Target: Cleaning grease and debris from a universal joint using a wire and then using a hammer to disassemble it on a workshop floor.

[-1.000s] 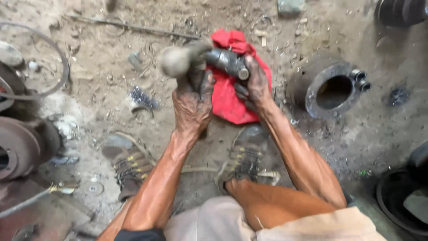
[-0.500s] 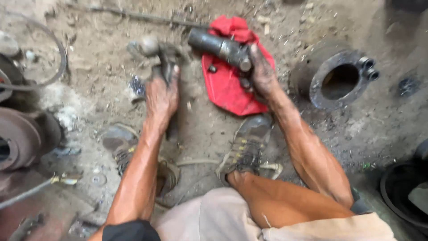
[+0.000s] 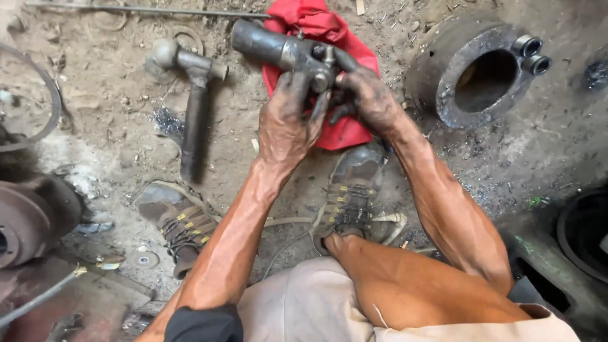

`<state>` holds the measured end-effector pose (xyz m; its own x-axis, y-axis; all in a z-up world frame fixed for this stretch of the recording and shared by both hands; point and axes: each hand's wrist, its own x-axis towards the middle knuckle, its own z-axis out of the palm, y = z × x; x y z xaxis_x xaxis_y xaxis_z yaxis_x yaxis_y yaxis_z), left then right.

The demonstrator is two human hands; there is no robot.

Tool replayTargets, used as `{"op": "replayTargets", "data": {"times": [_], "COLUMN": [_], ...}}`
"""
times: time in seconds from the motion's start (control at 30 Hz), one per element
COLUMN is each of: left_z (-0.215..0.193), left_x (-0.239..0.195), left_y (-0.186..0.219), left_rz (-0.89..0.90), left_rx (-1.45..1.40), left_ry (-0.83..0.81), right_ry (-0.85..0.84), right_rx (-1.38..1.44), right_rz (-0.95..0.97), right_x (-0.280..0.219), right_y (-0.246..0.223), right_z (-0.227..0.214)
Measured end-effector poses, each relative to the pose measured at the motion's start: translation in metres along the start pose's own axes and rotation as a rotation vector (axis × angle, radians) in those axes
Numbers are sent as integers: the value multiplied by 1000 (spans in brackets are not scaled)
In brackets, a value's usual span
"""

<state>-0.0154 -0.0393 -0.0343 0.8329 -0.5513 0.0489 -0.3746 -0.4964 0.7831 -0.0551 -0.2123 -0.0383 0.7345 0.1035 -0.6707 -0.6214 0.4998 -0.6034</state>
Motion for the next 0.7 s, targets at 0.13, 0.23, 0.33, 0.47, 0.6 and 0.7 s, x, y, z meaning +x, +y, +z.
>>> {"op": "replayTargets", "data": {"times": [0.13,0.23,0.33,0.47,0.6,0.7], "left_z": [-1,-10,-24,-34,-36,-34], "left_x": [1,3,14,21,25,19], "left_y": [-3,0,10,13,16,15], "left_rz": [-33,-51,-97,-110,-116,-172], "left_rx": [-122,-101,-87,-62,-75,-78], "left_ry": [55,69,67,85,97,81], "right_ry": [15,-59,-64,-59,38,22], "right_rx": [-317,-432,-473,-365,-355,-286], "right_rz": [-37,-154,-258,-365,-354,-290], "right_x": [-6,-9,-8,-7,-3,-5], "right_y": [-7,-5,-9,-8,-1,7], "right_z": [-1,4,10,17,18,15]}}
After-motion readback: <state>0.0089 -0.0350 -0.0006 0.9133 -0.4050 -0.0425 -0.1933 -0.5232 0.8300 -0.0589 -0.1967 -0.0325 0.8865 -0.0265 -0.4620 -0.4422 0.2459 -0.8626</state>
